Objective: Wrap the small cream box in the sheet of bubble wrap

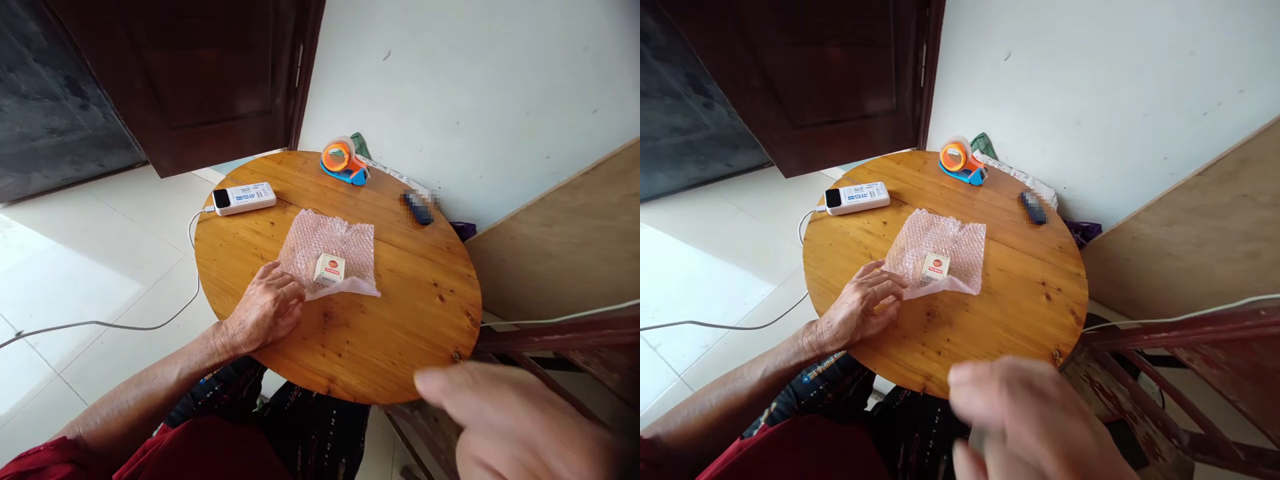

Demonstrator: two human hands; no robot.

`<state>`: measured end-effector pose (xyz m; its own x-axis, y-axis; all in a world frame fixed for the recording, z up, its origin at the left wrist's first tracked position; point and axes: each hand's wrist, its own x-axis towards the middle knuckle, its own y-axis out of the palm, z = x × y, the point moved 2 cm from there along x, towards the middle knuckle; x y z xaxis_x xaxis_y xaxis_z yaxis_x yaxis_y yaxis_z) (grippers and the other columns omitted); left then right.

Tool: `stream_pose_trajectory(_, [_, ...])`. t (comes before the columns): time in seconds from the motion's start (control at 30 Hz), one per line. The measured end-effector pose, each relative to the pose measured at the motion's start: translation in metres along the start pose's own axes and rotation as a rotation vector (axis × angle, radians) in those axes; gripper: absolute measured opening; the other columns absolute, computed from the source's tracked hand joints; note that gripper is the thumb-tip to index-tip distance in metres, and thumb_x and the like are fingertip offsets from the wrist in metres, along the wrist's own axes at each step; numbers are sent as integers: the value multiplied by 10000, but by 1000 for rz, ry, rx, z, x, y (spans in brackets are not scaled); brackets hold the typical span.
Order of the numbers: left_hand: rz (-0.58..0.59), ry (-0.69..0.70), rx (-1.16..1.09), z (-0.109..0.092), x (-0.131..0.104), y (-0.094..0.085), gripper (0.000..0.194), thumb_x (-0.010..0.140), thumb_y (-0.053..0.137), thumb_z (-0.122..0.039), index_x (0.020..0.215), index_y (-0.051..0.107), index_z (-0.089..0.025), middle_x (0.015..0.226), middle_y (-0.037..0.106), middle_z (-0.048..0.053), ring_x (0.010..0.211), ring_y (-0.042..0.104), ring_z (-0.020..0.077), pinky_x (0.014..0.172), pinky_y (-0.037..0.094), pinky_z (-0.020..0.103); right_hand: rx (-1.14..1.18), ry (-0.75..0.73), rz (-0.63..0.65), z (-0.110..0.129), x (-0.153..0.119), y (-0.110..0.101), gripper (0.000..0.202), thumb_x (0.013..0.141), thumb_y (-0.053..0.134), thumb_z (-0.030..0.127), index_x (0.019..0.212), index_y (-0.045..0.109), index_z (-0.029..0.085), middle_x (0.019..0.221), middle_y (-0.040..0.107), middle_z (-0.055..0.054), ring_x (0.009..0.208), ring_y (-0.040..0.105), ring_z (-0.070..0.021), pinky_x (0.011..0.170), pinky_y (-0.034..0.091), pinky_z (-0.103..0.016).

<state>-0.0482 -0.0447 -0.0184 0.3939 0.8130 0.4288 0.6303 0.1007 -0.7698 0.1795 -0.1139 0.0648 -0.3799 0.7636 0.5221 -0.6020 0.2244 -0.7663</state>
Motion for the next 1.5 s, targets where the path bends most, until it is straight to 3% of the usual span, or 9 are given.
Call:
stream_pose_trajectory(0.13, [-11,31,-20,-2,16,-2,95,849,540,-136,842,614,-194,939,742,36,945,682,184,1122,363,483,-119,-102,122,-17,25,43,641,853,687,347,1417,432,182,1319,612,-147,1153,593,-342,931,499,-501])
stream_pose_trajectory(0.27, [6,67,-9,-4,30,-6,87,844,552,-135,834,613,-196,949,743,29,952,679,183,1147,322,487,-292,-25,148,-38,40,69,568,843,697,268,1353,470,161,1188,674,-147,1068,614,-331,860,480,-479])
stream_pose_trajectory(0.47, [60,81,6,1,39,-8,88,889,554,-187,851,633,-191,870,727,13,904,678,181,1130,314,495,-301,-38,180,-56,62,63,493,813,725,252,1274,552,223,1291,624,-130,1172,555,-335,904,423,-459])
stream_pose_trajectory(0.6, [121,35,36,9,41,-5,110,832,677,-288,877,654,-190,843,715,19,881,661,212,1089,336,543,-118,23,291,-76,71,70,18,866,653,222,875,653,238,858,711,-31,894,613,-249,802,419,-390])
stream_pose_trajectory(0.67, [114,9,28,13,43,-2,92,844,667,-281,850,654,-190,848,709,25,875,654,211,1039,386,515,-11,79,272,-87,74,73,127,893,605,230,768,635,231,786,680,-20,824,601,-221,789,424,-372])
stream_pose_trajectory(0.87, [33,-168,-73,21,66,13,71,793,685,-233,757,653,-180,940,723,57,910,669,218,885,484,384,338,224,260,-108,86,85,113,851,570,269,770,624,213,1060,684,-62,961,638,-210,810,473,-331])
stream_pose_trajectory(1.07, [77,-393,-272,24,77,23,59,760,645,-189,704,664,-179,849,743,21,729,657,154,667,476,251,363,336,290,-110,85,97,130,832,566,291,738,606,212,787,684,-15,733,611,-170,690,458,-288])
stream_pose_trajectory(1.23, [152,-392,-341,19,67,19,60,740,637,-168,751,696,-164,676,683,-9,602,571,118,569,404,220,366,344,272,-96,66,94,115,829,571,281,744,610,214,794,697,-24,751,624,-175,703,465,-289])
stream_pose_trajectory(1.5, [156,-405,-342,17,63,19,65,757,629,-190,726,680,-163,659,640,-18,606,527,111,564,362,214,391,467,196,-90,58,95,135,786,615,307,685,597,218,836,745,-48,694,644,-174,655,473,-291])
